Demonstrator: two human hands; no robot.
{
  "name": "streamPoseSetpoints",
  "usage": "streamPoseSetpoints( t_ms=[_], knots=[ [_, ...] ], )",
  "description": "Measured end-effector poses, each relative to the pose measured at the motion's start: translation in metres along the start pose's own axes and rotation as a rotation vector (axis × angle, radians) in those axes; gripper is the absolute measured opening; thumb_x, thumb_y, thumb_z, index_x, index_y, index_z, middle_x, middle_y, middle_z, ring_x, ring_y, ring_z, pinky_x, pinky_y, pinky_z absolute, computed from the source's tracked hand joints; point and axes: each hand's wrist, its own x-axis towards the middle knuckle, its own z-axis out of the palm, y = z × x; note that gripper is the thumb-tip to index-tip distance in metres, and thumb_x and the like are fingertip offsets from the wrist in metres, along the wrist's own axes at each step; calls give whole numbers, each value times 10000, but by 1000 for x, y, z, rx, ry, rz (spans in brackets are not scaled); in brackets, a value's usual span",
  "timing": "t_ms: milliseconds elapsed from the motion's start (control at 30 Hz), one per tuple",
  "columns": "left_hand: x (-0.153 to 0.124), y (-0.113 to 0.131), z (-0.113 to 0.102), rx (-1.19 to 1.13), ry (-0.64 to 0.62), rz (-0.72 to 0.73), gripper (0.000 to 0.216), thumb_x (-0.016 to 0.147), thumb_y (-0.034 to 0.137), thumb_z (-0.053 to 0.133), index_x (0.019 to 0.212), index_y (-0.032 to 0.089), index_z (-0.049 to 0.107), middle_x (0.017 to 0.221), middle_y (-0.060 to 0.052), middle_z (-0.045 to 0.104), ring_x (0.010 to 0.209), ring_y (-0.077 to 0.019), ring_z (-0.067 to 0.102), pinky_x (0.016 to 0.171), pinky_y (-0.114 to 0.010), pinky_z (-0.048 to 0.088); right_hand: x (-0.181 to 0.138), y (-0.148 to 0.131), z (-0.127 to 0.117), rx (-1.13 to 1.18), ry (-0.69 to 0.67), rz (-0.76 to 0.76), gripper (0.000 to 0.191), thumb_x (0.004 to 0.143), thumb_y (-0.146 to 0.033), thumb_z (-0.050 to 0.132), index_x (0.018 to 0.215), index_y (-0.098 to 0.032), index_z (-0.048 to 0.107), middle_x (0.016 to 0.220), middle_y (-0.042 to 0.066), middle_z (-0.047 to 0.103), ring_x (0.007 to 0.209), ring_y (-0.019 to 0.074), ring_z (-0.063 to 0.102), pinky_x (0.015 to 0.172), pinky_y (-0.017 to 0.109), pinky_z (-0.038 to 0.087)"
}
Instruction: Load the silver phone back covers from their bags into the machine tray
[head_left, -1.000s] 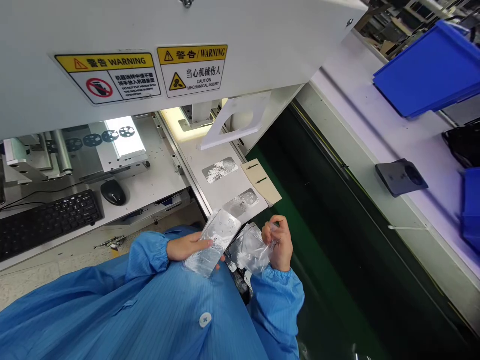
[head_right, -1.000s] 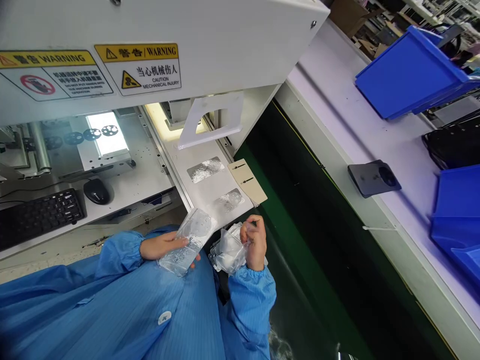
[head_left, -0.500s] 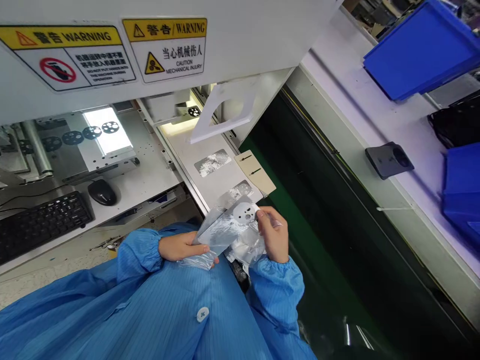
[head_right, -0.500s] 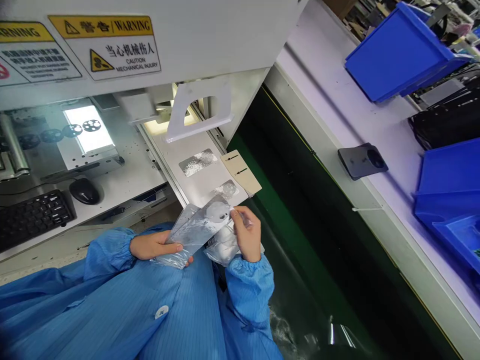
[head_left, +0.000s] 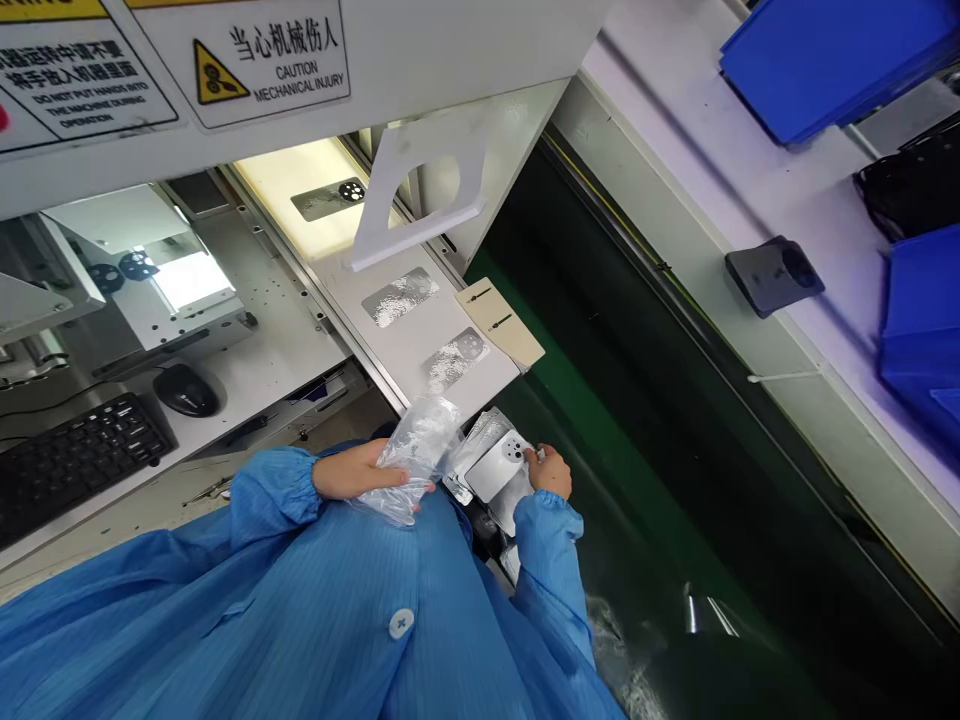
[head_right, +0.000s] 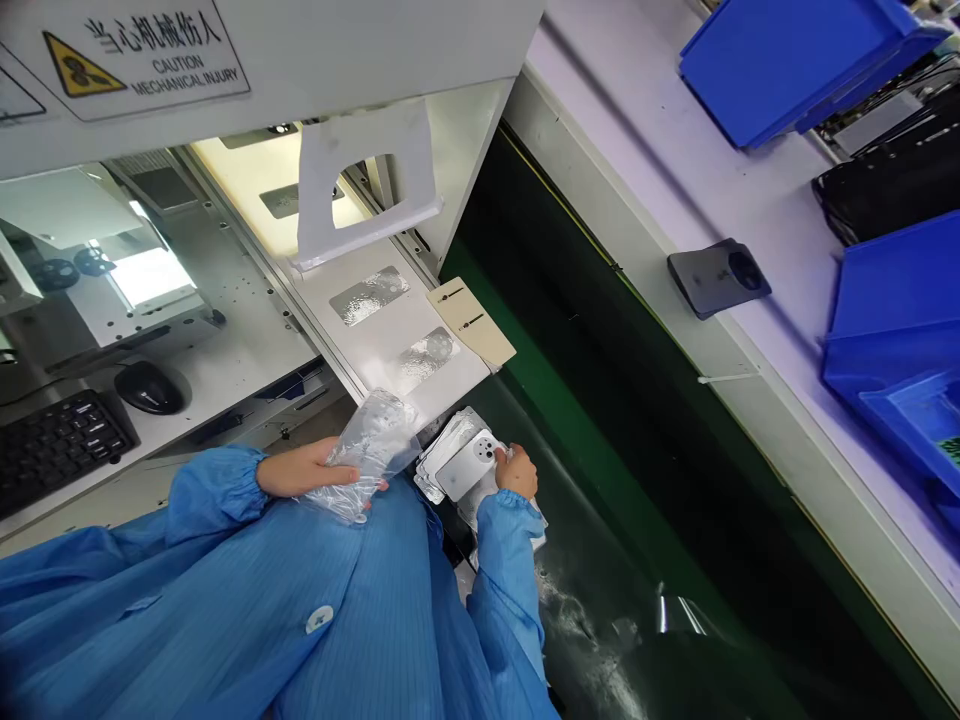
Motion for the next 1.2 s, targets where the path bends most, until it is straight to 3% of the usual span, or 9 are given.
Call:
streamPoseSetpoints(
  t_ms=[133,267,400,500,600,800,967,1100,1200],
  knots=[
    [4,7,5,104,-98,12,464,848,447,672,1207,156,631,1164,-140,675,887,-220,693,778,-332,556,-36,-35,-22,206,74,-223,507,864,-475,541,1264,-174,623,1152,165,678,1076,316,617,890,429,468],
    [4,16,8,296,-167,20,472,865,487,629,1195,151,650,1121,-118,699,930,-221,677,816,-304,543,-87,-81,-49,636,-253,-661,352,864,-495,576,997,-200,714,939,71,719,876,221,648,795,335,505],
    [2,23,9,445,-196,25,417,874,468,615,1136,152,687,1074,-98,722,926,-220,671,830,-286,532,-106,-100,-65,771,-389,-716,279,815,-462,665,819,-185,694,719,18,652,634,145,566,570,245,453],
    [0,22,7,426,-206,-13,354,871,439,622,1063,151,702,1028,-102,732,915,-234,682,823,-305,539,-79,-77,-72,840,-131,-561,310,839,-484,619,874,-179,662,662,-13,597,524,105,467,487,218,376],
    [-4,13,1,350,-113,-89,322,860,389,641,1079,154,660,979,-97,736,894,-227,693,806,-311,541,-31,-38,-63,735,177,-364,294,854,-439,579,886,-155,646,706,10,631,595,132,532,578,239,426],
    [4,-12,-9,352,169,-245,155,792,268,642,887,150,612,745,-6,675,667,-141,630,628,-232,486,13,3,0,108,-1,23,229,847,-259,573,1001,-144,699,948,109,710,922,237,640,817,317,450],
    [49,-47,8,408,111,-301,259,778,263,609,1009,163,548,733,9,639,617,-130,604,588,-234,468,-42,18,13,234,179,-54,507,898,-457,531,1322,-179,553,1142,117,673,1034,242,613,924,345,439],
    [90,-89,44,677,-18,-196,321,790,260,564,1099,175,551,916,-31,673,819,-178,642,759,-297,515,-129,45,28,624,-97,-298,550,902,-481,526,1394,-237,493,1079,51,699,893,192,646,859,308,484],
    [113,-115,67,889,-226,-174,379,754,322,634,1108,191,598,1008,-43,692,973,-226,635,883,-329,495,-178,81,64,867,-154,-334,427,871,-492,571,1179,-205,640,1044,52,695,939,194,633,862,300,486]
  ],
)
